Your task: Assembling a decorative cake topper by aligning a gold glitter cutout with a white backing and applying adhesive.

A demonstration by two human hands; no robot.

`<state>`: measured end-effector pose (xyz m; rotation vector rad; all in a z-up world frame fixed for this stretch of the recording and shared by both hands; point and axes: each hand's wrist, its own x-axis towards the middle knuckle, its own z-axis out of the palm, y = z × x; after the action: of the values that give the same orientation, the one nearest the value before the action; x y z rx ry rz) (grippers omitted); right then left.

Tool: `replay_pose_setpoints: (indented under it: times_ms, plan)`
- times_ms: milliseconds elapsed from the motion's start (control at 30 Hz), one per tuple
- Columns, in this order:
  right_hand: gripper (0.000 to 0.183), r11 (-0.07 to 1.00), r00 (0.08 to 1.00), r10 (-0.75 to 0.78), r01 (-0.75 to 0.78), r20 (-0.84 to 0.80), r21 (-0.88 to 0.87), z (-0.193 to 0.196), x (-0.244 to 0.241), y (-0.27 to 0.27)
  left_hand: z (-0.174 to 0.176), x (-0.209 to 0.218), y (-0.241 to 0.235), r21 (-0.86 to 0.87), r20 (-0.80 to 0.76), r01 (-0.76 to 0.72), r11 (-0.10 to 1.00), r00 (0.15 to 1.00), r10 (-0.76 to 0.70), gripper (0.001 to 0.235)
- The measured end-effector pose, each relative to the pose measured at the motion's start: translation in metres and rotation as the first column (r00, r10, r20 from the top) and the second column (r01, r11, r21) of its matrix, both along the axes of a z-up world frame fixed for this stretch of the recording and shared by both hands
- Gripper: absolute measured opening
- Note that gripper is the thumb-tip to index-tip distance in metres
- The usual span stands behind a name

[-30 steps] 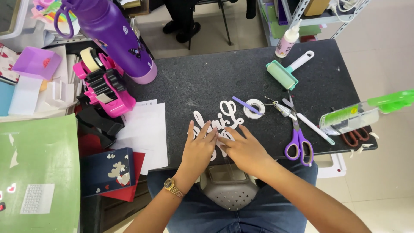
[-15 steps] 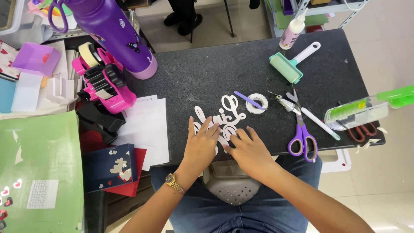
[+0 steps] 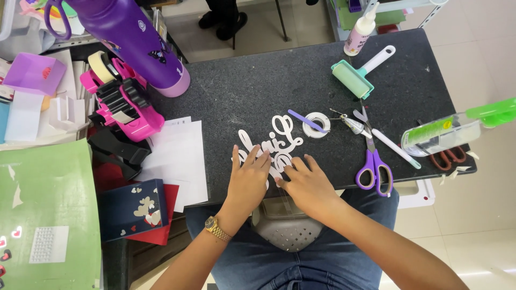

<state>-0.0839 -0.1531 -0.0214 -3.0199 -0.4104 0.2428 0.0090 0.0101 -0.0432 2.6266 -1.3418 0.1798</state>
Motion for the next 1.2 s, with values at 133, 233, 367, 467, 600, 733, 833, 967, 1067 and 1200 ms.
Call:
replay_pose_setpoints:
  times_ms: [133,233,367,467,600,733,833,967,1067,1200]
  plan:
    - [0.038,1.000,1.000,-0.008,0.009,-0.029,0.002,0.003,-0.002,0.000,0.001,-0.002,0.002,0.011,0.011,-0.005,1.000,1.000,0.005,0.033]
    - [0.038,1.000,0.999,-0.016,0.016,-0.049,0.003,0.006,-0.004,-0.001,-0.001,-0.004,0.004,0.019,0.002,-0.010,1.000,1.000,0.010,0.034]
    - [0.039,1.000,0.999,-0.012,0.012,-0.052,-0.003,0.010,-0.005,-0.001,-0.006,-0.005,0.006,0.005,-0.020,-0.017,1.000,1.000,0.018,0.036]
    - [0.041,1.000,0.999,-0.014,0.014,-0.049,-0.005,0.008,-0.006,0.000,-0.005,-0.007,0.007,0.005,-0.017,-0.015,1.000,1.000,0.015,0.036]
    - [0.040,1.000,1.000,-0.016,0.016,0.005,-0.012,0.003,-0.010,0.001,-0.007,-0.006,0.006,0.002,-0.040,-0.027,1.000,0.999,0.027,0.035]
    - [0.040,1.000,1.000,-0.021,0.021,-0.006,0.003,0.004,-0.009,0.001,-0.010,-0.005,0.006,0.004,-0.051,-0.040,0.999,0.998,0.040,0.034]
    - [0.040,1.000,1.000,-0.022,0.022,-0.002,0.008,0.005,-0.009,0.001,-0.015,-0.004,0.005,0.004,-0.075,-0.053,0.999,0.996,0.053,0.036]
    - [0.043,0.999,0.998,-0.034,0.034,-0.061,-0.008,0.014,-0.008,0.004,-0.026,-0.001,0.004,0.038,-0.052,-0.055,0.998,0.997,0.057,0.043]
    - [0.043,0.999,0.997,-0.045,0.044,-0.069,-0.011,0.013,-0.009,0.004,-0.019,0.002,0.002,0.035,-0.091,-0.053,0.998,0.994,0.056,0.045]
    - [0.045,0.998,0.993,-0.053,0.051,-0.108,-0.023,0.012,-0.008,0.004,-0.011,0.008,-0.007,0.047,-0.067,-0.073,0.996,0.995,0.076,0.042]
